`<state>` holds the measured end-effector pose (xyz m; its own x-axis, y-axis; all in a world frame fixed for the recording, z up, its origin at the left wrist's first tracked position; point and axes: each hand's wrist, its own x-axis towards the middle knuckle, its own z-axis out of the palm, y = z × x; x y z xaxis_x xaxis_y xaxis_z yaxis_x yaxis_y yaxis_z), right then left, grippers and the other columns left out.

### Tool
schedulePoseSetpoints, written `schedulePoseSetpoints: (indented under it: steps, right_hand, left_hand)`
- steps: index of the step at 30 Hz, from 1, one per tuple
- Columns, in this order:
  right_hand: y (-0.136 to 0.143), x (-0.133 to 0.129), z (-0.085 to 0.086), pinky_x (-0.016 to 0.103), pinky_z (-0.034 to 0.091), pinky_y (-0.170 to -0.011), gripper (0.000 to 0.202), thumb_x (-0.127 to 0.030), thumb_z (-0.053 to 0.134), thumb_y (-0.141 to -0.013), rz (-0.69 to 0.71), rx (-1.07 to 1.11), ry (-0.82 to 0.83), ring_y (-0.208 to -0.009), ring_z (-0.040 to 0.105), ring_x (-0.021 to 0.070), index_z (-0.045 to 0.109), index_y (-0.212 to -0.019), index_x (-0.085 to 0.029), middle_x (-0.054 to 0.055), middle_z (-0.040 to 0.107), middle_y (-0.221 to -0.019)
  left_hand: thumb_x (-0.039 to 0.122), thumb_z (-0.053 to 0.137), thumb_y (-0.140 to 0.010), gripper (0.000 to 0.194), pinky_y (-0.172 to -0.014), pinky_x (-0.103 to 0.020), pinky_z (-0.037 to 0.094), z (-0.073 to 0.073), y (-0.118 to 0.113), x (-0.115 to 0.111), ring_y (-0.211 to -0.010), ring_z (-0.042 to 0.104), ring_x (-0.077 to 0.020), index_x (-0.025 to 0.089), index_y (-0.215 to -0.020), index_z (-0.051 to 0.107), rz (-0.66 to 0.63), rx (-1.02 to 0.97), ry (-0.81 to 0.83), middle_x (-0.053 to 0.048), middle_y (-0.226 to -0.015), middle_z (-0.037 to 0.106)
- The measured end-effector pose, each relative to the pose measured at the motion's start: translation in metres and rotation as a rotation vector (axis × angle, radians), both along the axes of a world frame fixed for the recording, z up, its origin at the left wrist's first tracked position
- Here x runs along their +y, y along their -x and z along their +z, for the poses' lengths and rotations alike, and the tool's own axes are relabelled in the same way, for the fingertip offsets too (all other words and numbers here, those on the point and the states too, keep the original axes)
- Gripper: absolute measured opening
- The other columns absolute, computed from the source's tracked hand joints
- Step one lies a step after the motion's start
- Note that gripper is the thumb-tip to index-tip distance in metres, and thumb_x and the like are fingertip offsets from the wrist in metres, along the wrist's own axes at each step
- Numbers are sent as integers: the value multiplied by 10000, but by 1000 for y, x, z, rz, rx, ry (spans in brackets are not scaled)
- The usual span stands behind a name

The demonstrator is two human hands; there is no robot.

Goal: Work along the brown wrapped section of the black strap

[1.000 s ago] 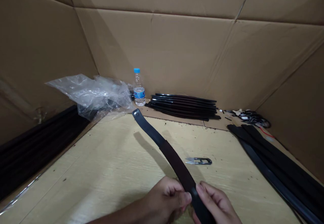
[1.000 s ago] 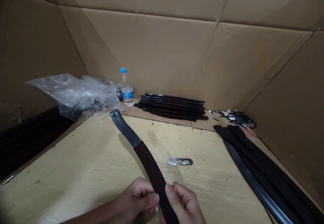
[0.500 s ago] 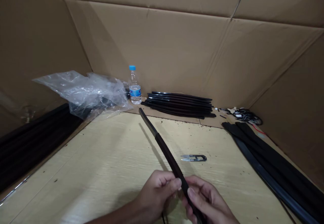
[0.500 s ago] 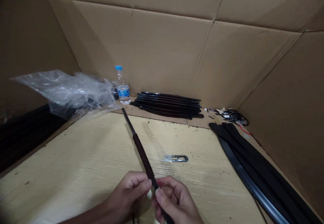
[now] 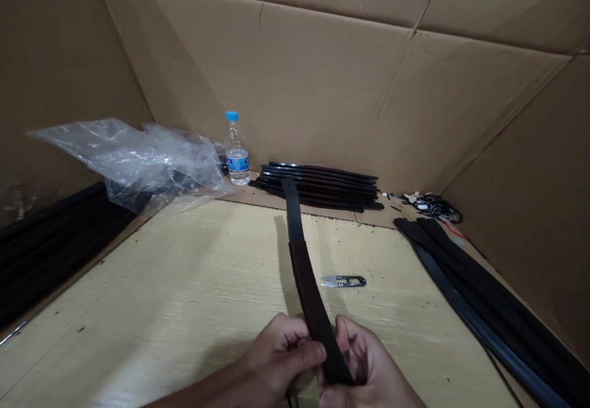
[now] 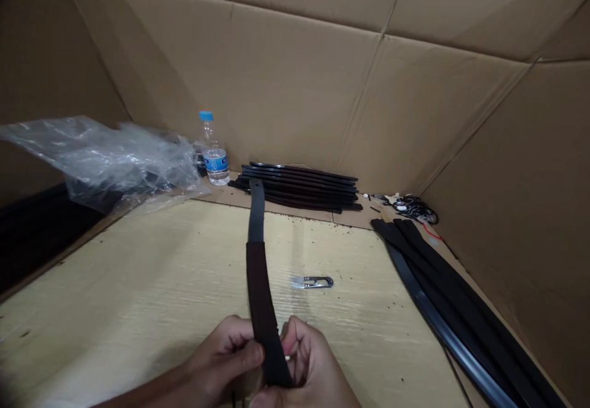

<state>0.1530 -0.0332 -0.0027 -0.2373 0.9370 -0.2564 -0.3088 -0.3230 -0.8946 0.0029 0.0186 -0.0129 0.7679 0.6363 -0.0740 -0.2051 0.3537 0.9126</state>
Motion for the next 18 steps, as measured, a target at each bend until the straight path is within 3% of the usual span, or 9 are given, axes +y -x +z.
schedulePoseSetpoints:
  steps: [2,5,9,13,18]
  right_hand:
    - [2,-1,2,169,287,-449,574,-419,861,-523,7,8,-29,-447,431,51,344,-676,-221,-50,567,-555]
    - [2,-3,2,147,313,-395,518,-470,792,-634,-27,-6,-46,-372,415,29,343,-698,-220,-30,620,-555]
    - [1,-5,-1,134,318,-301,452,-583,620,-764,-109,-24,58,-293,420,36,379,-691,-208,-6,643,-535]
    - [4,-5,2,114,285,-239,473,-622,592,-754,-135,-72,164,-243,413,41,431,-665,-187,-13,613,-467]
    - [5,-7,8,108,287,-228,516,-669,579,-727,-152,-162,203,-234,411,45,456,-639,-176,-25,575,-406]
  left_hand:
    - [515,638,-770,452,-561,-224,349,-2,-1,1,-550,479,-110,75,-819,726,-15,-17,36,-38,-619,553]
    - [506,638,-776,438,-556,-225,343,-4,-1,2,-537,482,-108,77,-779,727,-35,-71,64,-36,-593,554]
    - [484,633,-784,418,-542,-237,361,-4,-2,2,-575,536,-147,79,-739,729,-41,-61,77,-70,-621,615]
    - [473,645,-771,393,-582,-267,403,-2,-2,1,-612,575,-180,92,-704,710,-57,-22,100,-76,-626,639]
    - [561,656,-720,474,-511,-249,357,-6,1,0,-505,491,-134,92,-652,667,-26,120,68,-18,-510,530]
